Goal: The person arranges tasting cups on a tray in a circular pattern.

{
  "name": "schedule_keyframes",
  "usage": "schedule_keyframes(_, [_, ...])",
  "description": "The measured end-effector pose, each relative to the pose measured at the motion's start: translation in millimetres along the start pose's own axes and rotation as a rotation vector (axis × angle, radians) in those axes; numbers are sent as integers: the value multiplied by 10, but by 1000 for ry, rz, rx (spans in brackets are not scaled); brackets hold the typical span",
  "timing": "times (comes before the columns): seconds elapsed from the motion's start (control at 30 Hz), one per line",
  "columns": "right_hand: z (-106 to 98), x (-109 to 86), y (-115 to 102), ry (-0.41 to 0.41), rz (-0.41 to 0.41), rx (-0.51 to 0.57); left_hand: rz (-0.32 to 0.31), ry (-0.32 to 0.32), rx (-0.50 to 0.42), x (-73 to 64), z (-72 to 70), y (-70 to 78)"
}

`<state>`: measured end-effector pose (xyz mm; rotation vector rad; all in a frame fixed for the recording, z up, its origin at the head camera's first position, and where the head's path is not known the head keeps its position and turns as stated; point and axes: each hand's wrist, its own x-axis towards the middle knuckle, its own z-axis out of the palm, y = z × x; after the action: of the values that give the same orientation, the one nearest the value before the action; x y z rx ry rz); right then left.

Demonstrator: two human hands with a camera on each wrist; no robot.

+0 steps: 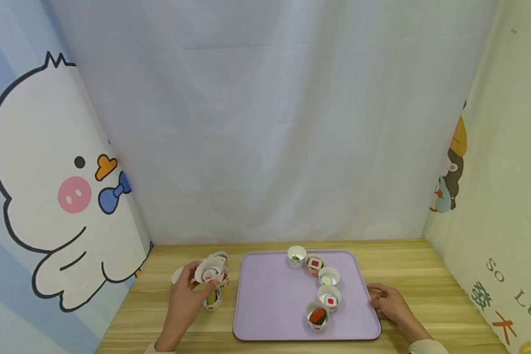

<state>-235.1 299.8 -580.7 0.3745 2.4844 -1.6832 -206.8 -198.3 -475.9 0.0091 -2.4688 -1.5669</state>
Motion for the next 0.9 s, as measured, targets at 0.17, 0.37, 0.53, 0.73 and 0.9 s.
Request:
schedule_keyframes(0.17, [-6, 4, 12, 4, 3, -12, 72, -39, -44, -47, 201, 104])
schedule_keyframes(0.37, [-9, -11, 8, 7, 4, -6, 106, -120, -89, -98, 503, 209])
schedule_keyframes(0.53, [4, -23, 1, 4, 1, 10, 127, -189, -77, -126, 696, 232])
schedule_keyframes(0.73, [6, -20, -8, 2, 0, 11, 142, -255, -120, -137, 865, 154])
schedule_keyframes(0.9, [-3, -20, -13, 7, -8, -9, 131, -314, -147, -152, 1007, 75])
